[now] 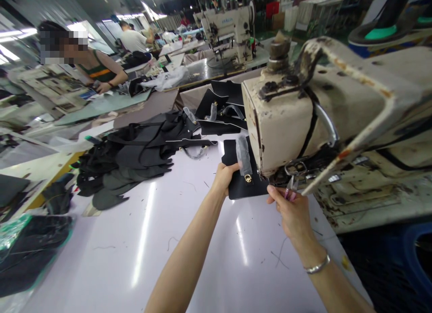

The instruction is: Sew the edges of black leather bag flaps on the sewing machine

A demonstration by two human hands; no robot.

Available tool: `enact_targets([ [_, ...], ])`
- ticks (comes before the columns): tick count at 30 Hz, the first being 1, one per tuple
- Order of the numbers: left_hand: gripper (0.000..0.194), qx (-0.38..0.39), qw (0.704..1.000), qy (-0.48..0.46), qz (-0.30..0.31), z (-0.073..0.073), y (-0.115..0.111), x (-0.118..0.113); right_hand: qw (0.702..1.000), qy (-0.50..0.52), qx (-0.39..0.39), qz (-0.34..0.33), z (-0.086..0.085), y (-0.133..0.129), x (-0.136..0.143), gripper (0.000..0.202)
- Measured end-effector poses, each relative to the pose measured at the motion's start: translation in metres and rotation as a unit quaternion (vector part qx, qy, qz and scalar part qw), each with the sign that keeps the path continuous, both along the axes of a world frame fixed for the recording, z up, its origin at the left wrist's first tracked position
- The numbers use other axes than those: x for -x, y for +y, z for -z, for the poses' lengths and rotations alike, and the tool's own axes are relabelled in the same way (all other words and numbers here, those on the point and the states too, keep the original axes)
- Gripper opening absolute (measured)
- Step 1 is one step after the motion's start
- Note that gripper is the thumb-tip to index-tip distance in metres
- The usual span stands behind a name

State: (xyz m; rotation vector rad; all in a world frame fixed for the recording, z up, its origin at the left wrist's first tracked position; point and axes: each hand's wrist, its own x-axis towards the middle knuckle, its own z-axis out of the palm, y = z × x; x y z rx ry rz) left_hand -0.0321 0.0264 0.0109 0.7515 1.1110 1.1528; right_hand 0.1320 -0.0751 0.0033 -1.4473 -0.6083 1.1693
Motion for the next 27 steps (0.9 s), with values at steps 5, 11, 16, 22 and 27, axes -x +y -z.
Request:
enact_targets([
  [5, 0.035, 0.014, 1.000, 0.008, 0.000, -0.005, -0.003, 0.000, 1.000, 0.008, -0.013, 0.009, -0.003, 0.002, 0.002, 0.036],
  [11, 0.037, 0.041, 0.999, 0.021, 0.015, -0.019, -0.006, -0.004, 1.000, 0.009, 0.006, 0.009, 0.002, -0.005, 0.007, 0.044],
  [16, 0.032, 0.016, 1.000, -0.001, 0.019, -0.018, -0.006, -0.007, 0.998, 0.057, -0.002, 0.005, -0.001, -0.010, 0.019, 0.047],
  [22, 0.030, 0.026, 1.000, 0.015, 0.006, -0.011, -0.002, -0.006, 0.994, 0.077, -0.007, 0.073, -0.003, -0.005, 0.030, 0.045],
  [27, 0.038, 0.036, 0.999, 0.017, -0.019, -0.004, 0.002, -0.004, 0.988, 0.093, -0.007, 0.120, -0.005, 0.001, 0.038, 0.045],
])
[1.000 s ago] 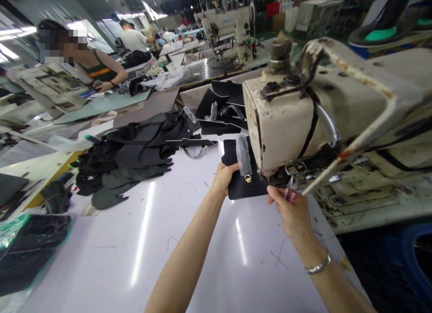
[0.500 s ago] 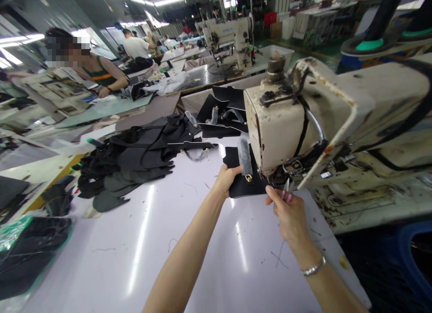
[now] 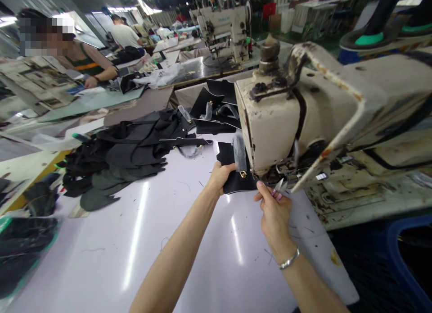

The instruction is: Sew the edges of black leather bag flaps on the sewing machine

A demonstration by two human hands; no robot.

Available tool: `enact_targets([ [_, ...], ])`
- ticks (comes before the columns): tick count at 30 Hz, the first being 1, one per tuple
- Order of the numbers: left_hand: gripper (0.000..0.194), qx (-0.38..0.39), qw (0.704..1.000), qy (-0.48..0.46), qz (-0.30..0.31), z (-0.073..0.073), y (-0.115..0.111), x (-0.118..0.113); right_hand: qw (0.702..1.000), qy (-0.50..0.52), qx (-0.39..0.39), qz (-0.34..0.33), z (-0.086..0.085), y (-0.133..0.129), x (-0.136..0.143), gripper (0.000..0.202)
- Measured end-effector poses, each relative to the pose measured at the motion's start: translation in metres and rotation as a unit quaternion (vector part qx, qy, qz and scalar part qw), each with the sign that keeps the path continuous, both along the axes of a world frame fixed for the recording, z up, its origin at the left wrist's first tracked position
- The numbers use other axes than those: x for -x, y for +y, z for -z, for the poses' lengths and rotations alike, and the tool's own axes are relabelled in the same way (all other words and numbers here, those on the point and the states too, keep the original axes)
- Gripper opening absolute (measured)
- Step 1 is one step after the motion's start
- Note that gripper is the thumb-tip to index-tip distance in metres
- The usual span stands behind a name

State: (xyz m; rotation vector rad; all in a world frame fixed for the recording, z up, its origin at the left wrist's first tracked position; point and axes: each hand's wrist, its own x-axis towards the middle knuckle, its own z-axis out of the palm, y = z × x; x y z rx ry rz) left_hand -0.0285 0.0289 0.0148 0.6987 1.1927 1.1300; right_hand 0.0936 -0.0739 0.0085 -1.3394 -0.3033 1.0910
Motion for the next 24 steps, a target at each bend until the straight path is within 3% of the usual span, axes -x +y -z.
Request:
enact_targets([
  [6, 0.039, 0.025, 1.000, -0.001, -0.004, 0.002, -0.001, 0.003, 1.000, 0.010, 0.011, 0.010, -0.006, 0.000, 0.009, 0.047],
  [12, 0.040, 0.040, 0.999, -0.004, -0.026, 0.004, -0.004, 0.003, 1.000, 0.024, 0.014, -0.011, -0.006, 0.000, 0.013, 0.068],
  [24, 0.031, 0.043, 0.996, 0.009, -0.076, 0.005, -0.010, 0.002, 1.000, 0.021, 0.005, 0.016, -0.001, 0.005, 0.018, 0.055],
])
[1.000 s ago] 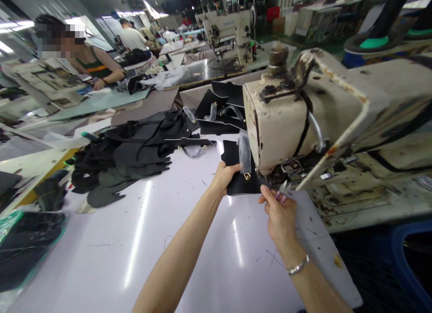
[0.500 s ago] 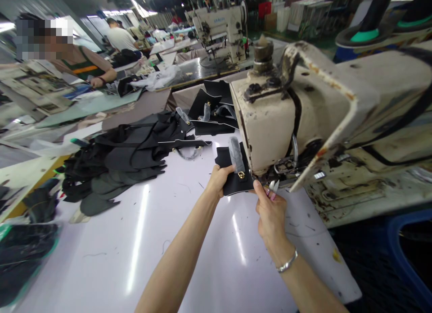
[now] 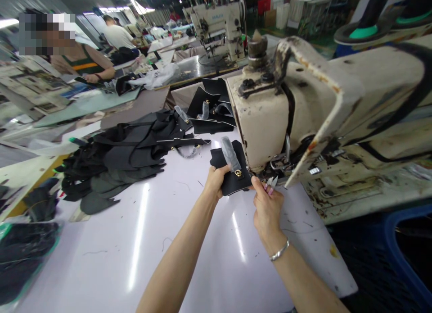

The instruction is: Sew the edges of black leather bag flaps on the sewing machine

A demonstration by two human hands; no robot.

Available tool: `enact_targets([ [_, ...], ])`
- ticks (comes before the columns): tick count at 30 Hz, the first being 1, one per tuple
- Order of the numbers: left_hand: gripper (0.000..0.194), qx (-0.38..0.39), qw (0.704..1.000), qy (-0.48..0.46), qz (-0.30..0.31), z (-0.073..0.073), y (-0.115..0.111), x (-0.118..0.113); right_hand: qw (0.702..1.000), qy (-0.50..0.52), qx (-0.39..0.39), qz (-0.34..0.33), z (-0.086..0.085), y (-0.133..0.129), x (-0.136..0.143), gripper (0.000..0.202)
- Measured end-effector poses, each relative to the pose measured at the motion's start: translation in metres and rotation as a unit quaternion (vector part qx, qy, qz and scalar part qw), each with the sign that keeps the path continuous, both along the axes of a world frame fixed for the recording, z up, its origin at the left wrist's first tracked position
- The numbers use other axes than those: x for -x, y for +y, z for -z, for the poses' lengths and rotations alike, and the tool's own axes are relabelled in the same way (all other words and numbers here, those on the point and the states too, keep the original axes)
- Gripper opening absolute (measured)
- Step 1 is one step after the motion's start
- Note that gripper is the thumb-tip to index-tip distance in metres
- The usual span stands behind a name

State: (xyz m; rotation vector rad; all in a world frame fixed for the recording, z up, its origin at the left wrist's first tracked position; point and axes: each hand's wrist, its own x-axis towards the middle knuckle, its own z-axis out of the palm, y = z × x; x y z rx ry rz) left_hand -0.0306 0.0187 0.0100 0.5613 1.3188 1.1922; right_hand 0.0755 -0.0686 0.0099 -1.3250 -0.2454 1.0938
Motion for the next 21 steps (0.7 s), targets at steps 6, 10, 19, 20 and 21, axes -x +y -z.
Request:
enact_targets([
  [6, 0.028, -0.022, 1.000, -0.012, -0.005, -0.006, -0.009, -0.002, 1.000, -0.029, 0.010, 0.001, 0.007, 0.003, -0.001, 0.052],
  [10, 0.033, -0.023, 0.999, -0.019, -0.028, -0.009, -0.017, -0.003, 1.000, -0.030, 0.007, 0.000, 0.009, 0.004, -0.001, 0.052],
  [19, 0.043, -0.042, 0.992, -0.047, -0.111, -0.007, -0.073, -0.012, 1.000, -0.005, -0.027, 0.007, 0.002, -0.003, -0.009, 0.051],
  [20, 0.043, -0.038, 0.990, -0.042, -0.132, -0.006, -0.083, -0.016, 1.000, 0.001, -0.026, 0.006, 0.003, -0.003, -0.011, 0.050],
  [21, 0.044, -0.035, 0.987, -0.034, -0.154, -0.004, -0.093, -0.021, 1.000, 0.007, -0.025, 0.001, 0.004, -0.003, -0.014, 0.047],
])
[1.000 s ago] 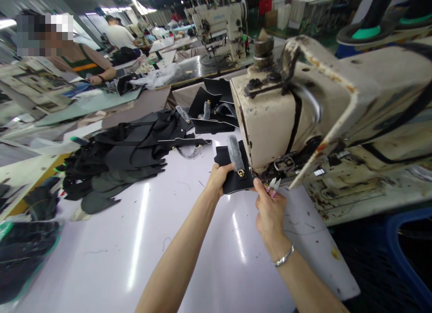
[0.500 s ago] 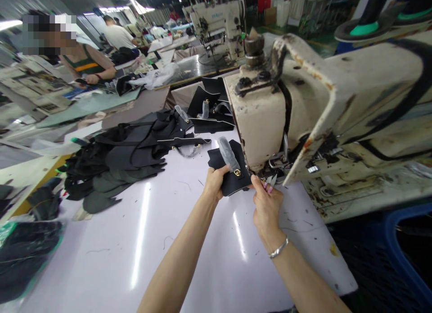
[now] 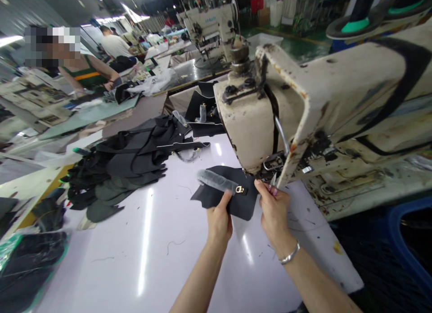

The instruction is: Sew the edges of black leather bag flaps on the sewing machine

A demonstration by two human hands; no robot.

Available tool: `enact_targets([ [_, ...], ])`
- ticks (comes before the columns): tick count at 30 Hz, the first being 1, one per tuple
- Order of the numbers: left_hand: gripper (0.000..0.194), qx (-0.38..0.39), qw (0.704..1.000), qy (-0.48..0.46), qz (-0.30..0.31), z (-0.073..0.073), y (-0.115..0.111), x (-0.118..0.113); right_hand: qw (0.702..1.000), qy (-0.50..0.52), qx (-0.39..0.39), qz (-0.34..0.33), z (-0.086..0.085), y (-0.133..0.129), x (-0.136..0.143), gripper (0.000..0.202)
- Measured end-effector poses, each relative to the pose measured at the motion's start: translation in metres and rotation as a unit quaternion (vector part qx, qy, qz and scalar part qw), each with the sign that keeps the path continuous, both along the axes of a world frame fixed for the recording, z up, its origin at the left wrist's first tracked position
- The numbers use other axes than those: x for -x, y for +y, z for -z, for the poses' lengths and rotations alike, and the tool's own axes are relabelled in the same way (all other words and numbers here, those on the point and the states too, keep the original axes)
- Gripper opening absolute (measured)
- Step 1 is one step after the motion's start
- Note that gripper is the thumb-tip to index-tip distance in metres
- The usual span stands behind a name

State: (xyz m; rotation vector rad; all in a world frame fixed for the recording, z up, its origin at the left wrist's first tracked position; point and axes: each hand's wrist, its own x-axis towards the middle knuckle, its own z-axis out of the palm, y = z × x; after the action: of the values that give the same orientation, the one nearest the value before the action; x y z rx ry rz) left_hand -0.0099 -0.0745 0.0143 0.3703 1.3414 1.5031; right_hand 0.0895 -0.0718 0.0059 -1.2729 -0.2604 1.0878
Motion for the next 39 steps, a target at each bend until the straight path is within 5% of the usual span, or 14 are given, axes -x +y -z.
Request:
enact_targets([
  [5, 0.056, 0.008, 0.994, 0.071, -0.077, 0.011, -0.040, -0.029, 0.997, 0.001, 0.018, -0.078, 0.007, -0.004, -0.021, 0.039],
  [13, 0.040, 0.022, 0.986, 0.141, -0.082, 0.009, -0.062, -0.055, 0.924, -0.310, -0.002, -0.224, 0.006, -0.023, -0.065, 0.053],
  [20, 0.042, 0.021, 0.987, 0.136, -0.086, 0.009, -0.060, -0.065, 0.963, -0.183, -0.012, -0.196, 0.016, -0.012, -0.064, 0.041],
  [28, 0.035, 0.033, 0.990, 0.130, -0.043, 0.009, -0.047, -0.061, 0.980, -0.126, -0.003, -0.153, 0.007, 0.000, -0.056, 0.027],
  [30, 0.037, 0.054, 0.990, 0.134, 0.006, 0.008, -0.051, -0.058, 0.979, -0.136, 0.001, -0.149, 0.006, 0.000, -0.056, 0.029],
  [32, 0.047, 0.059, 0.982, 0.115, 0.139, 0.005, -0.060, -0.053, 0.975, -0.164, 0.008, -0.149, 0.006, 0.000, -0.057, 0.035],
  [36, 0.050, 0.014, 0.886, 0.025, 0.463, -0.022, -0.076, -0.036, 0.947, -0.268, 0.013, -0.178, 0.009, 0.001, -0.066, 0.047],
  [37, 0.049, -0.009, 0.876, 0.039, 0.481, -0.032, -0.074, -0.029, 0.937, -0.295, 0.013, -0.186, 0.011, 0.001, -0.069, 0.047],
  [39, 0.032, -0.077, 0.892, 0.145, 0.422, -0.051, -0.058, -0.014, 0.919, -0.342, 0.010, -0.195, 0.012, 0.002, -0.076, 0.044],
])
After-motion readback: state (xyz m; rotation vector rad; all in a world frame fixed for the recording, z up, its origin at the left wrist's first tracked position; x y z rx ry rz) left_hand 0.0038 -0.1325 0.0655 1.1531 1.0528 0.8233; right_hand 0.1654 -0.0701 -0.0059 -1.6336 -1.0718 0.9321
